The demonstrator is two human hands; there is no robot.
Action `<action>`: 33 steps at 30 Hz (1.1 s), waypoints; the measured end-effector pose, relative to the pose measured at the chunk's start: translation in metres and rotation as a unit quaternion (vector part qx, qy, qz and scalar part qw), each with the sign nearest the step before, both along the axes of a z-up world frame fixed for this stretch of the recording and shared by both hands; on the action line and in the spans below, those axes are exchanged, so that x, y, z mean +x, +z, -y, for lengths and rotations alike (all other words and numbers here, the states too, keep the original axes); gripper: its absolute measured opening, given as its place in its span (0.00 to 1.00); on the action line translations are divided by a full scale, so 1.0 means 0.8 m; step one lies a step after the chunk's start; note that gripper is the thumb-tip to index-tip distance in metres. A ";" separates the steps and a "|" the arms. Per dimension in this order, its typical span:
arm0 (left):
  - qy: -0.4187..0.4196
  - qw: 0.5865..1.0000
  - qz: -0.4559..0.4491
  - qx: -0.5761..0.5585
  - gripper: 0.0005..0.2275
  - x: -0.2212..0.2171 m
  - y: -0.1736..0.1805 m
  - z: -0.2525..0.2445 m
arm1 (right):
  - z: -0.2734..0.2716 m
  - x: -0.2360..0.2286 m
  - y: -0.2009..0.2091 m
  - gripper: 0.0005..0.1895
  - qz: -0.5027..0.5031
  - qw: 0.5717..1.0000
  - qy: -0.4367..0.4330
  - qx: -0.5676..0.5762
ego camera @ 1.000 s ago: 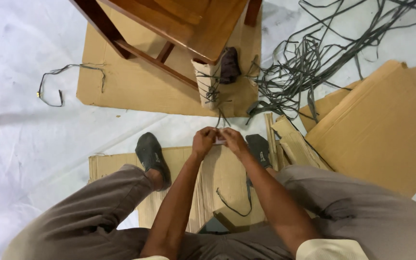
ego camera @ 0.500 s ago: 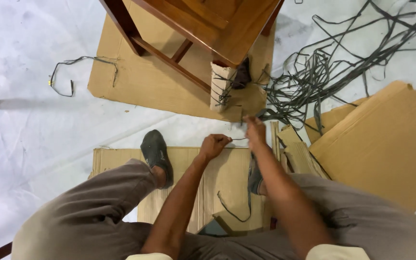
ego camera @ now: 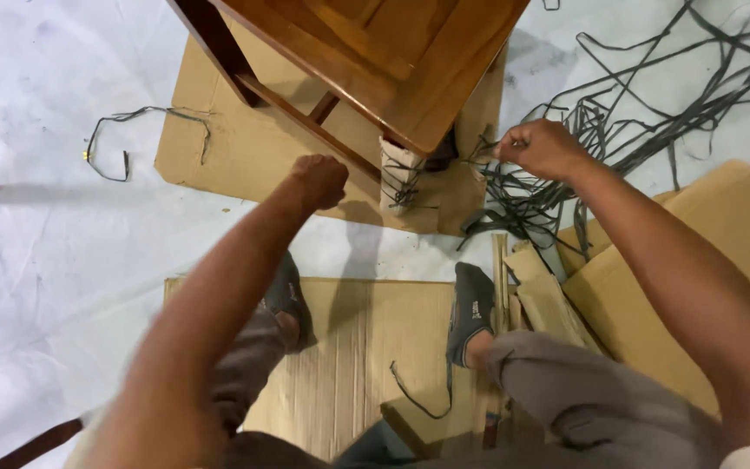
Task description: Tying black cords to a wooden stool frame and applying protective cardboard.
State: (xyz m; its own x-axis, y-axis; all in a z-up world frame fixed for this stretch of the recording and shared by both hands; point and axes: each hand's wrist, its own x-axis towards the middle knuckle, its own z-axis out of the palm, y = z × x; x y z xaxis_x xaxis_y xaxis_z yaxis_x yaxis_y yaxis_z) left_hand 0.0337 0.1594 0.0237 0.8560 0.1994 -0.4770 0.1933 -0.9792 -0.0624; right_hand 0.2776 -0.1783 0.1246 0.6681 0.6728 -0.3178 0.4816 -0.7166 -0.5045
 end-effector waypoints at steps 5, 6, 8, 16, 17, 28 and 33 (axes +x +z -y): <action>-0.067 0.997 -0.040 -0.026 0.13 -0.013 0.051 0.019 | -0.018 0.005 -0.091 0.10 -0.054 0.997 -0.025 0.039; -0.077 0.995 -0.048 -0.050 0.14 -0.017 0.058 0.025 | -0.023 0.002 -0.114 0.10 -0.077 0.994 -0.030 0.065; -0.094 0.992 -0.039 -0.067 0.16 -0.021 0.063 0.028 | -0.038 -0.005 -0.146 0.14 -0.089 0.994 -0.022 0.067; 0.055 0.950 0.101 -0.290 0.29 -0.043 -0.047 0.049 | -0.055 -0.028 -0.376 0.24 -0.149 0.976 -0.040 0.151; 0.126 0.921 0.128 -0.345 0.30 -0.042 -0.050 0.055 | -0.052 -0.034 -0.389 0.28 -0.191 0.949 -0.094 0.232; 0.338 0.689 0.248 -0.591 0.26 -0.005 -0.124 0.070 | -0.074 -0.024 -0.468 0.37 -0.273 0.934 -0.171 0.156; 0.319 0.679 0.257 -0.609 0.27 0.001 -0.142 0.072 | -0.027 0.000 -0.493 0.37 -0.287 0.944 -0.044 0.158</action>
State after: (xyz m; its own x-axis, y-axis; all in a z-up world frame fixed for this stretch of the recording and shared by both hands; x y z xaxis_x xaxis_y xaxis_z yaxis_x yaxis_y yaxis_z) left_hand 0.0342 0.1020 -0.0897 0.8964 0.3340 -0.2915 0.2918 0.0505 0.9552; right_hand 0.2779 -0.1571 -0.2699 0.5049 0.7446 -0.4366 0.0103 -0.5110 -0.8595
